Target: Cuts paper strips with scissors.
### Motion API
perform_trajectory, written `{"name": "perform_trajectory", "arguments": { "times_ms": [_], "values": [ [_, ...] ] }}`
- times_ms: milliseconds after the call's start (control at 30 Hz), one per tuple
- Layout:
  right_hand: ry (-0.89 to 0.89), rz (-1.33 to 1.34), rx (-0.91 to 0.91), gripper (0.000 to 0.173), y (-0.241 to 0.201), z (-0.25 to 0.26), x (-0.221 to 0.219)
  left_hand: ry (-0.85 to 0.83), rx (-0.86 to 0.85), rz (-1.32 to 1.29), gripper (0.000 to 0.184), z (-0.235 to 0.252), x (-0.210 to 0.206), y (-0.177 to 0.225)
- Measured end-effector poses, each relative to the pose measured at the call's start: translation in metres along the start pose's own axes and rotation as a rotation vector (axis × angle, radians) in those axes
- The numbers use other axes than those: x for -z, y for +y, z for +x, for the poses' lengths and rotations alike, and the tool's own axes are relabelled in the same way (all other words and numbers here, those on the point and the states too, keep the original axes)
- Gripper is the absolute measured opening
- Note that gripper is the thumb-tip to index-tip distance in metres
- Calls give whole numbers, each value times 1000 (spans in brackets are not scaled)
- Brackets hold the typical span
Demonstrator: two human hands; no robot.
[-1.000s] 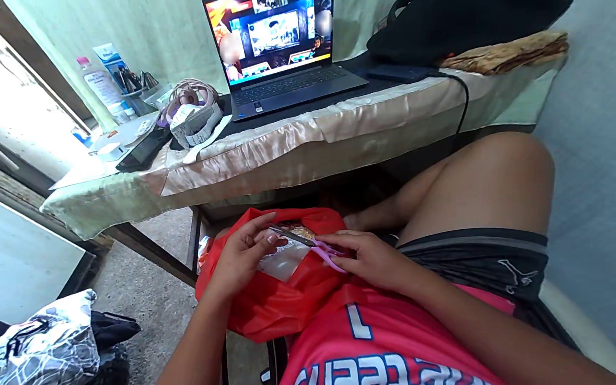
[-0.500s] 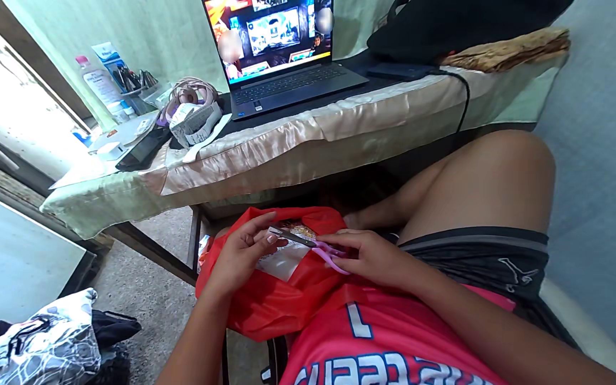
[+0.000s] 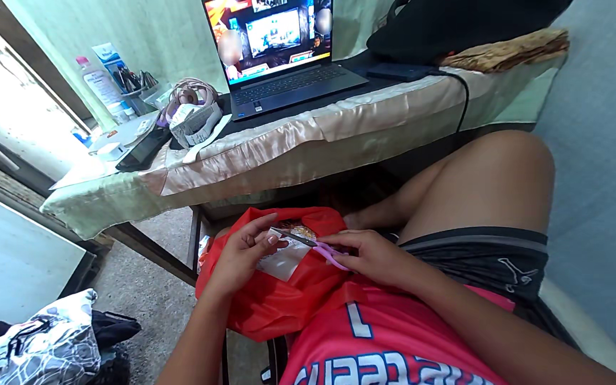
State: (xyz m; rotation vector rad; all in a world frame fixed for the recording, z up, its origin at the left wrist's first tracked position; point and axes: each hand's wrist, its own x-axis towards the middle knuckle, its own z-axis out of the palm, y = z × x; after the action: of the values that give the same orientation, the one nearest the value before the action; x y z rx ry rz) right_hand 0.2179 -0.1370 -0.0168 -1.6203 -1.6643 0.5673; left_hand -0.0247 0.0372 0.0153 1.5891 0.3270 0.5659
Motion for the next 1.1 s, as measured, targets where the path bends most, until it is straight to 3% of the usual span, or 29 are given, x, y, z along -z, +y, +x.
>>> {"name": "perform_trajectory", "arguments": {
  "times_ms": [133, 367, 600, 800, 1100],
  "values": [
    [-16, -15, 5, 45, -2, -1, -1, 2, -4, 12, 45, 0, 0, -1],
    [12, 10, -19, 34, -2, 0, -1, 16, 9, 13, 45, 0, -1, -2],
    [-12, -12, 12, 44, -3, 0, 0, 18, -3, 11, 45, 1, -2, -1],
    [-1, -7, -25, 36, -4, -1, 0, 18, 10, 14, 46, 1, -2, -1],
    [-9, -3, 2, 43, -4, -2, -2, 18, 8, 21, 46, 1, -1, -1]
  ]
}}
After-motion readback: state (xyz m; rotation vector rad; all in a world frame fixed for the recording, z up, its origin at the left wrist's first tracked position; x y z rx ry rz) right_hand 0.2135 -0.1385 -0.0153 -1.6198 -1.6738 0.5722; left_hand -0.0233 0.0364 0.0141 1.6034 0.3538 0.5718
